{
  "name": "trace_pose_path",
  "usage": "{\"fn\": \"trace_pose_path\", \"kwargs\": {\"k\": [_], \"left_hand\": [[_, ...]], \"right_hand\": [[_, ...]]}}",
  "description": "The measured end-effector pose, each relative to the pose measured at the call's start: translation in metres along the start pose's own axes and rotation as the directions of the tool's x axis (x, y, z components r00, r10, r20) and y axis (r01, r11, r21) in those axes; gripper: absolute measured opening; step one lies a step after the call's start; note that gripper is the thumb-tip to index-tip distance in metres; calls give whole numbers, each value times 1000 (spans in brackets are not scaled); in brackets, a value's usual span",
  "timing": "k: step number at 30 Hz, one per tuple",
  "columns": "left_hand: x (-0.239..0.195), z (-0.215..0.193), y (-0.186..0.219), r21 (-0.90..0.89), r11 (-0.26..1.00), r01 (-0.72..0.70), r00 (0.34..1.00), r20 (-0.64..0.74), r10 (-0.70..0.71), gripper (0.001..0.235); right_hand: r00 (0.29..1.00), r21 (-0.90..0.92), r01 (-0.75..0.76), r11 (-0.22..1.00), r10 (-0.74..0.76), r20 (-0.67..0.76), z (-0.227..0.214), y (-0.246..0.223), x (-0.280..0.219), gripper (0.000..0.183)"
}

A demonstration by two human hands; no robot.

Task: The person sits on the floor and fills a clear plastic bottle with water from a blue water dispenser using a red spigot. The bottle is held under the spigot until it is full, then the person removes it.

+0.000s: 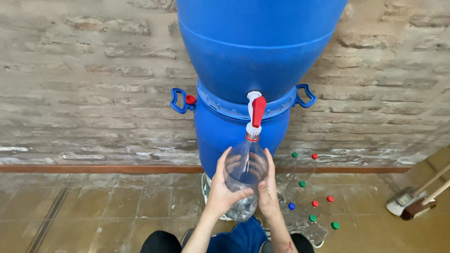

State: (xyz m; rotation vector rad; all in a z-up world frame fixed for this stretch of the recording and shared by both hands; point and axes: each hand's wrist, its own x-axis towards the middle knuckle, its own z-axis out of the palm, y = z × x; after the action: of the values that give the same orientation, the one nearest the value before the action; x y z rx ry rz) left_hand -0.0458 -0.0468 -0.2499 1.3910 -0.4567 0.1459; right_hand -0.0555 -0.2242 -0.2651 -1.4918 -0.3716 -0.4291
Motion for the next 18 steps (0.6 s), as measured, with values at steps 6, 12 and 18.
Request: {"fn": "trace_pose_path", "kwargs": {"k": [6,12,18], "left_hand": [[1,1,-11,-66,997,-36,999,8,37,141],[-1,0,-18,-67,998,-18,1000,5,19,137],[1,1,-18,-120,991,-57,998,15,59,139]], "right_hand": [[999,11,-3,1000,3,-35,3,-1,-1,132],[999,16,7,1000,-7,-31,2,6,-3,127],[994,-54,-14,998,8,-109,4,7,-5,133]]}}
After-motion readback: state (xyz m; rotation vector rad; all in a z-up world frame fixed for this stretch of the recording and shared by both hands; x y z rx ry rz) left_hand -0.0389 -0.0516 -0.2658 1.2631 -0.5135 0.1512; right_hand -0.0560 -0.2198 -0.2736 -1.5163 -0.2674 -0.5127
